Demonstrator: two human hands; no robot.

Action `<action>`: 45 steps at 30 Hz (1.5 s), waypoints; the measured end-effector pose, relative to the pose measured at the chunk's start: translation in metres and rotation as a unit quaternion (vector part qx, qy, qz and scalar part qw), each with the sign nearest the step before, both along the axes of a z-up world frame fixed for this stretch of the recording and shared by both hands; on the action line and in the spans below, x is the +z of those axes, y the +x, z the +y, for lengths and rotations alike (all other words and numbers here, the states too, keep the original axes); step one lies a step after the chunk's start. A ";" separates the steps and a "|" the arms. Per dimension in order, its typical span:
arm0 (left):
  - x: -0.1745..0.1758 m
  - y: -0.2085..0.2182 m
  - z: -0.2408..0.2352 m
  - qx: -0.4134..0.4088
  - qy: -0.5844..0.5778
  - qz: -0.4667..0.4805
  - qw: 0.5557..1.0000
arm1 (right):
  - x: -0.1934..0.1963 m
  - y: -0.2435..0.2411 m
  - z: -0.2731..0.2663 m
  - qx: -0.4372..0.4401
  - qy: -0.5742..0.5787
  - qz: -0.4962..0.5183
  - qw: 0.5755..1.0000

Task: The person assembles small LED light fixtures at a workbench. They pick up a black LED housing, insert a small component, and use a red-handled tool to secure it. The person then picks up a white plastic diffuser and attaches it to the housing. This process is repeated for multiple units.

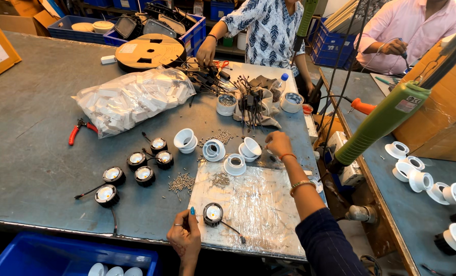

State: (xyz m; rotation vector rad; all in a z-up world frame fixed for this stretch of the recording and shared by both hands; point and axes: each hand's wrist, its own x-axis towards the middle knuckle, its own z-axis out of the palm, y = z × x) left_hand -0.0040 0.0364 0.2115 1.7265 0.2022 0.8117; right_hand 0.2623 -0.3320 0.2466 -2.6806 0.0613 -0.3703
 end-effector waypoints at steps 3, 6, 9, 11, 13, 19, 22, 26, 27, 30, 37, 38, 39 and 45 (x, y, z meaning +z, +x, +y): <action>-0.001 -0.001 0.000 -0.006 -0.007 0.004 1.000 | 0.022 -0.031 0.007 0.010 0.026 -0.046 0.999; -0.001 0.000 -0.001 -0.018 -0.020 0.003 1.000 | 0.044 -0.077 0.026 0.052 0.034 -0.025 0.998; -0.002 -0.001 0.000 -0.013 -0.010 -0.002 1.000 | 0.056 -0.129 0.042 0.193 0.125 0.089 0.969; -0.002 -0.001 -0.002 -0.009 0.005 -0.001 1.000 | 0.056 -0.154 0.056 0.327 0.148 0.162 0.919; -0.003 -0.001 -0.002 -0.006 0.019 0.000 1.000 | 0.053 -0.176 0.065 0.362 0.125 0.152 0.911; -0.002 -0.002 -0.002 -0.012 0.015 0.032 0.999 | 0.054 -0.188 0.076 0.307 0.053 0.127 0.942; -0.002 -0.001 -0.003 -0.008 0.021 0.012 1.000 | 0.054 -0.195 0.075 0.295 0.057 0.091 0.950; 0.001 -0.002 -0.001 -0.012 0.036 0.003 0.999 | 0.056 -0.209 0.073 0.258 0.112 0.081 0.956; 0.002 -0.002 -0.002 -0.009 0.045 0.004 0.999 | 0.057 -0.214 0.071 0.263 0.147 0.083 0.950; 0.003 0.000 -0.002 -0.008 0.051 0.019 0.998 | 0.054 -0.234 0.061 0.252 0.205 0.109 0.940; -0.012 -0.001 0.001 -0.030 0.017 0.032 0.999 | 0.033 -0.296 0.032 0.189 0.226 0.141 0.945; -0.015 -0.001 0.000 -0.032 0.007 0.024 0.999 | 0.034 -0.302 0.031 0.182 0.235 0.141 0.945; -0.018 -0.001 -0.001 -0.034 -0.002 0.015 0.999 | 0.036 -0.305 0.031 0.178 0.207 0.114 0.955; -0.013 -0.001 0.001 -0.041 0.002 -0.061 0.997 | 0.058 -0.328 0.031 0.148 0.099 -0.129 0.976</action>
